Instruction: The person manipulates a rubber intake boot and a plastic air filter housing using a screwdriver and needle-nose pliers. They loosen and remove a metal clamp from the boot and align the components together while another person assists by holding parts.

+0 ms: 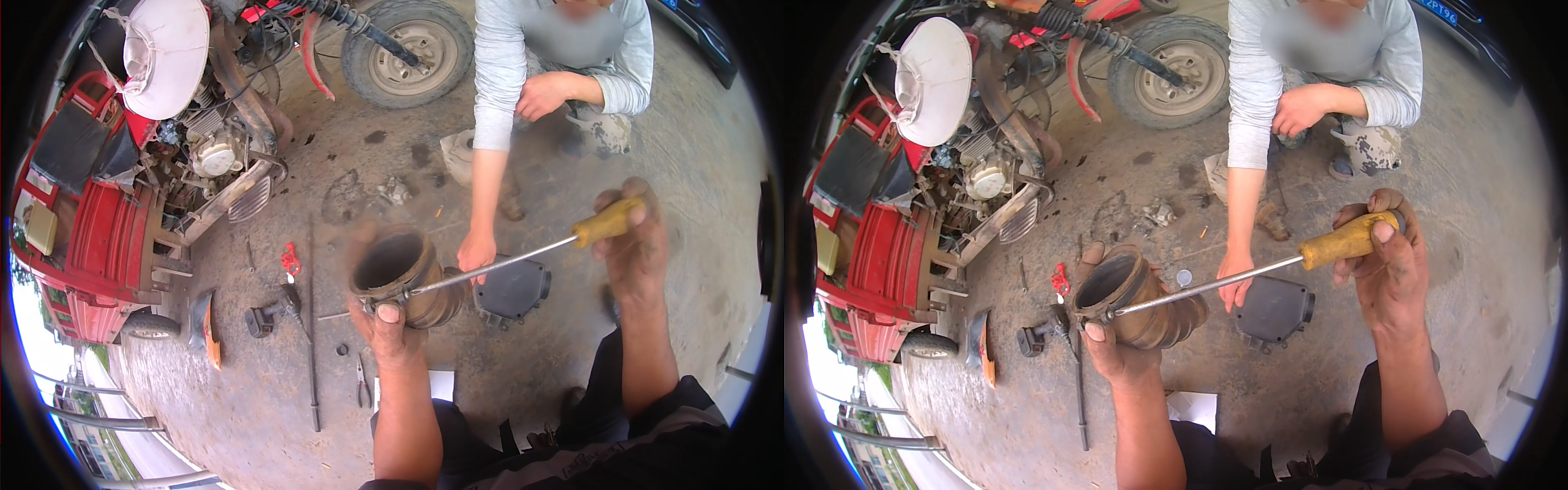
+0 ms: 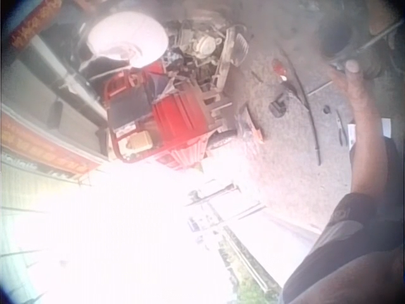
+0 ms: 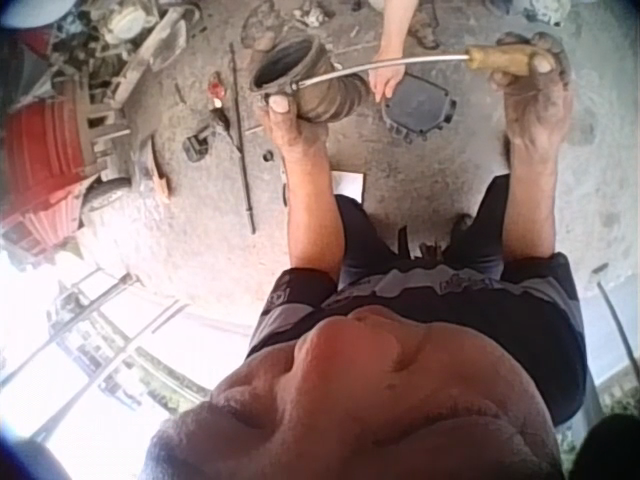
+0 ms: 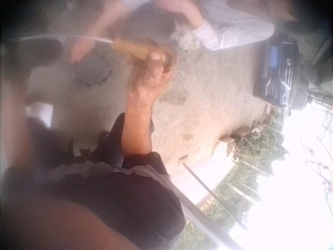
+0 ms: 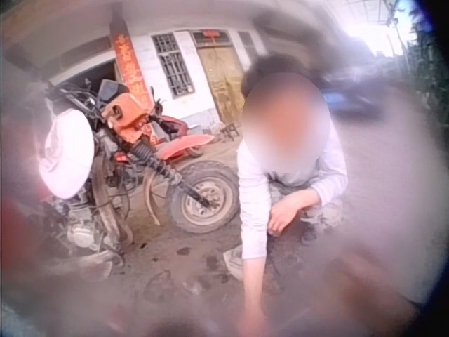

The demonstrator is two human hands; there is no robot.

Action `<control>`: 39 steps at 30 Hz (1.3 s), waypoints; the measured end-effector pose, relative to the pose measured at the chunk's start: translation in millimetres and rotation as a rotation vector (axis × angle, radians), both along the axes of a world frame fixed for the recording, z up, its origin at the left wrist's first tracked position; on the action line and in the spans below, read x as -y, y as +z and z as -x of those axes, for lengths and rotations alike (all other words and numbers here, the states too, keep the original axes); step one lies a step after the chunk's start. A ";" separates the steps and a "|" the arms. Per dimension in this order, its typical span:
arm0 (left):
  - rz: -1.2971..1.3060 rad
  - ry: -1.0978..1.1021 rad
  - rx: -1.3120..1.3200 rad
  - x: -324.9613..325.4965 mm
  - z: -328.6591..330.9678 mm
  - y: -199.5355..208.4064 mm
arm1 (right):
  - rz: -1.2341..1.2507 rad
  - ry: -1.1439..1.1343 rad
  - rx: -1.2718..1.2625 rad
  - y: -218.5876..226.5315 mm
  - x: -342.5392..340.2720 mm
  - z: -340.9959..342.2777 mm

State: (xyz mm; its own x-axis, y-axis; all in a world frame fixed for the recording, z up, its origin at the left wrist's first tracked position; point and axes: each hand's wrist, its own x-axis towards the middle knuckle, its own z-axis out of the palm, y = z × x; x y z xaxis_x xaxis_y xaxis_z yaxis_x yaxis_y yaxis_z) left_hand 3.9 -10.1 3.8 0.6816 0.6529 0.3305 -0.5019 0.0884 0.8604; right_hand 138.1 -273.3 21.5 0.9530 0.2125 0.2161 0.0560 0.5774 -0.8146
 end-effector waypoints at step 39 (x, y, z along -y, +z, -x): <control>0.038 0.029 -0.018 -1.2 7.4 0.7 | 0.014 -0.017 0.078 9.5 -4.1 6.2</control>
State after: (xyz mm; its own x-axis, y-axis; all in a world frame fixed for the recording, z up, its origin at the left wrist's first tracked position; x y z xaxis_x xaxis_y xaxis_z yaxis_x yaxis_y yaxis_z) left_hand -3.5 -8.9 4.5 0.6676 0.6846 0.2928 -0.4892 0.1068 0.8656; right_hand 132.0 -269.2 31.0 0.9370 0.2000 0.2865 0.1289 0.5643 -0.8154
